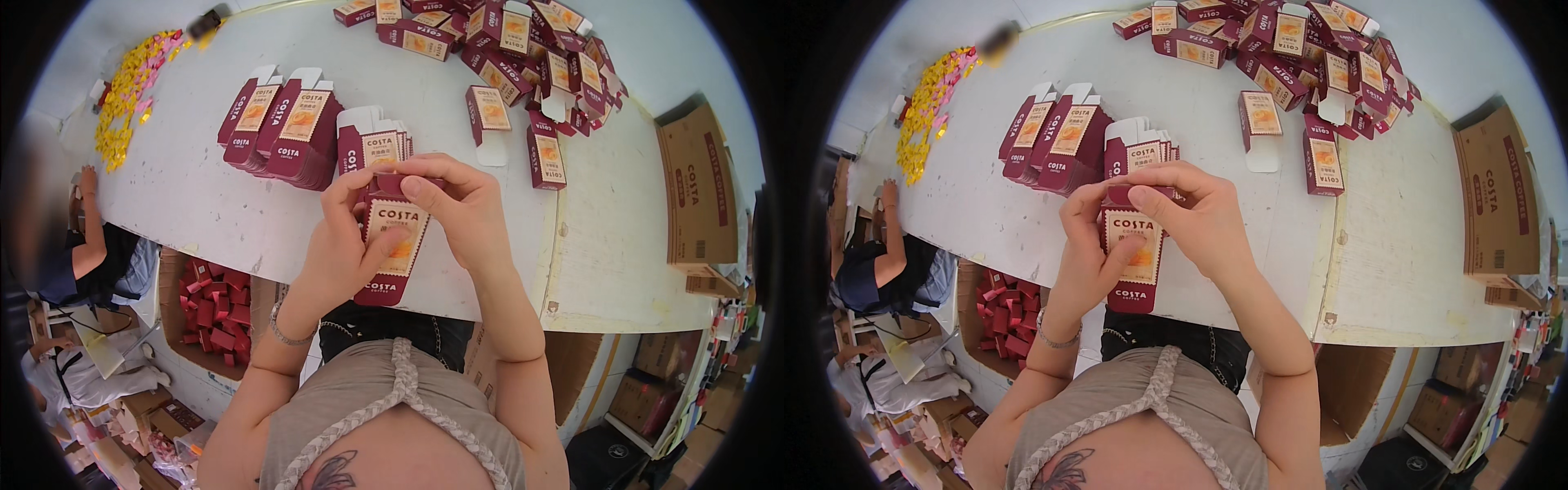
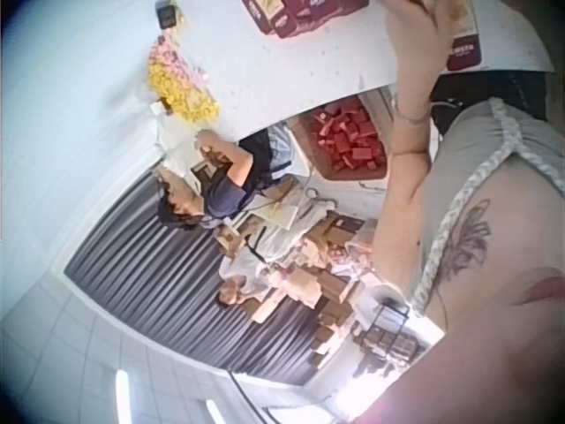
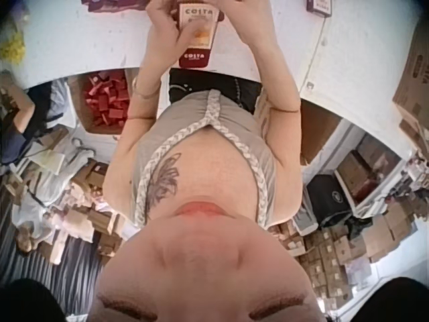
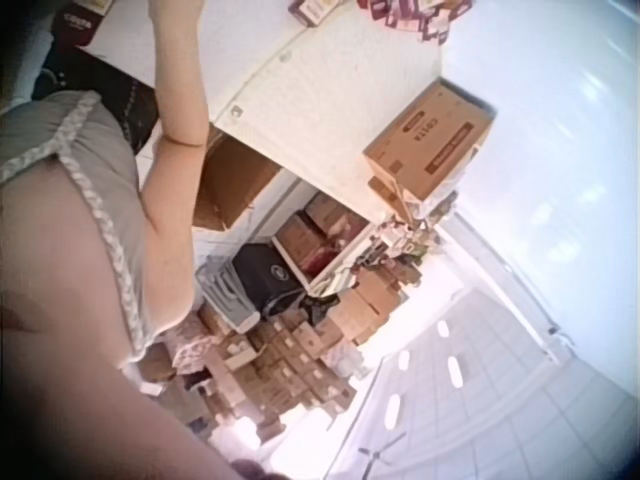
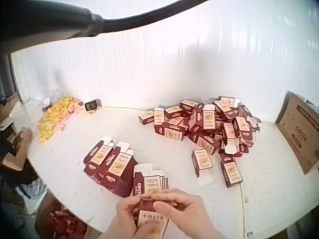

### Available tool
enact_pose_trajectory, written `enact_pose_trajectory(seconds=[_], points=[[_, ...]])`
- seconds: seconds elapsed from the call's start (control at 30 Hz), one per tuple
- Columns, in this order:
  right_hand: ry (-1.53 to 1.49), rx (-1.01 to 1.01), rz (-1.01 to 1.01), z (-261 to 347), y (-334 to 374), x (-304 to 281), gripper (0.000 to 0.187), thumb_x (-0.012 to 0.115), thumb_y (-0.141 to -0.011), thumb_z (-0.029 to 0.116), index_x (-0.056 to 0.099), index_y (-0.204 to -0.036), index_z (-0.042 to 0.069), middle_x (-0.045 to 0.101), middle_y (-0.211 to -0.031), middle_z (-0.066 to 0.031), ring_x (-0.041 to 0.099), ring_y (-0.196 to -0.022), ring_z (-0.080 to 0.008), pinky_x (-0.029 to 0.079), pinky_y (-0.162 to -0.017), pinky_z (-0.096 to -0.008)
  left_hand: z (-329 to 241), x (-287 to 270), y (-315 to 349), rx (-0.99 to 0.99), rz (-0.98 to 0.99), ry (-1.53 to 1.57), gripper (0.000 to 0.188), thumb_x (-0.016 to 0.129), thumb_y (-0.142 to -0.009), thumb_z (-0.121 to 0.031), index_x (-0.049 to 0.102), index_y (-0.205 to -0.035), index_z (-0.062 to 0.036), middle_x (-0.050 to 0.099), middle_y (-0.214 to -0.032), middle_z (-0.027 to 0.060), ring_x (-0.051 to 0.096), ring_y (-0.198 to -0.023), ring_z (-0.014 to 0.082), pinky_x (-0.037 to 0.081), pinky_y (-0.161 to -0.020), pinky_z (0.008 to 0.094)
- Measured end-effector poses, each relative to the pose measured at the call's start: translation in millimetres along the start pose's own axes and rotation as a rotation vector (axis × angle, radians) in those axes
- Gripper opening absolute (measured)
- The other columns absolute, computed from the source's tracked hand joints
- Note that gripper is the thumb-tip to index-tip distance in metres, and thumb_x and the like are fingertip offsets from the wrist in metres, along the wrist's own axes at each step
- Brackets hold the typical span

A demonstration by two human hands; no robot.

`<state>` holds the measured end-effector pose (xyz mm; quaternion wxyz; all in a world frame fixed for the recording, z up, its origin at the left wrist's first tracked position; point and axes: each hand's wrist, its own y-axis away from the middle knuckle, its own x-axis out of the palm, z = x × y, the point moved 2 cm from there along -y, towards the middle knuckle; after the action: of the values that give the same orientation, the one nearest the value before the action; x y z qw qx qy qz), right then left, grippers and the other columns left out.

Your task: The person repeatedly folds small maroon cardboard boxes labeled COSTA, aligning flaps and pressing them closed. They place finished boxes into a stack on the table and occasionally transfer them into a plastic bag. Another person is visible in the background working at the same table.

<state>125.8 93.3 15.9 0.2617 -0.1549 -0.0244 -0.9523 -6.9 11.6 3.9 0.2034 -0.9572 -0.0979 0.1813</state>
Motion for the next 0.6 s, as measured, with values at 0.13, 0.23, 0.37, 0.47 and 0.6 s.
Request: enact_pose_trajectory(seconds=[0.13, 0.23, 0.37, 0.47, 0.6], points=[[0.134, -0.097, 0.019, 2.0, 5.6, -0.8, 0.019, 0.067, -0.083, 0.007, 0.069, -0.101, 0.001, 0.062, -0.106, -0.0071, 0.06, -0.088, -0.0111, 0.049, -0.072, -0.0225, -6.7, -4.7, -4.1, 0.002, 0.039, -0.01, 0.05, 0.064, -0.086, -0.013, 0.033, -0.124, -0.002, 0.051, -0.121, 0.0145, 0.061, -0.098, 0.025, 0.051, -0.081, 0.0322], [0.391, -0.253, 0.15, 5.4, 11.8, -2.3, 0.027, 0.069, -0.08, 0.003, 0.067, -0.107, 0.001, 0.063, -0.109, -0.0092, 0.062, -0.09, -0.013, 0.051, -0.075, -0.024, 4.2, -13.7, 3.1, -0.056, 0.069, -0.061, 0.043, 0.062, -0.087, -0.012, 0.038, -0.121, -0.0032, 0.052, -0.12, 0.0141, 0.06, -0.098, 0.0232, 0.049, -0.082, 0.031], [0.56, -0.048, 0.307, 1.3, 9.8, -2.7, 0.033, 0.063, -0.086, 0.011, 0.062, -0.118, 0.003, 0.063, -0.115, -0.0096, 0.063, -0.095, -0.018, 0.051, -0.081, -0.0288, 21.7, -18.6, 11.5, -0.188, 0.106, 0.079, 0.038, 0.054, -0.092, -0.014, 0.038, -0.125, -0.0031, 0.044, -0.131, 0.0143, 0.051, -0.113, 0.0246, 0.044, -0.091, 0.0353], [0.436, 0.002, -0.192, 18.9, -62.5, -44.3, 0.046, 0.06, -0.088, 0.022, 0.053, -0.127, -0.001, 0.061, -0.116, -0.0147, 0.062, -0.095, -0.0199, 0.049, -0.083, -0.0302, 28.9, -35.4, -0.2, -0.038, -0.425, 0.205, 0.045, 0.05, -0.095, -0.015, 0.031, -0.134, -0.0012, 0.036, -0.139, 0.0138, 0.044, -0.122, 0.0261, 0.041, -0.096, 0.0382], [1.032, -0.009, -0.294, -53.0, -63.7, -33.9, 0.048, 0.064, -0.083, 0.026, 0.051, -0.117, -0.005, 0.055, -0.116, -0.0236, 0.06, -0.098, -0.0279, 0.047, -0.081, -0.038, 31.8, -49.2, -4.4, -0.048, -0.403, 0.122, 0.05, 0.048, -0.095, -0.014, 0.026, -0.138, 0.0006, 0.033, -0.141, 0.0141, 0.042, -0.125, 0.0275, 0.038, -0.098, 0.0379]])
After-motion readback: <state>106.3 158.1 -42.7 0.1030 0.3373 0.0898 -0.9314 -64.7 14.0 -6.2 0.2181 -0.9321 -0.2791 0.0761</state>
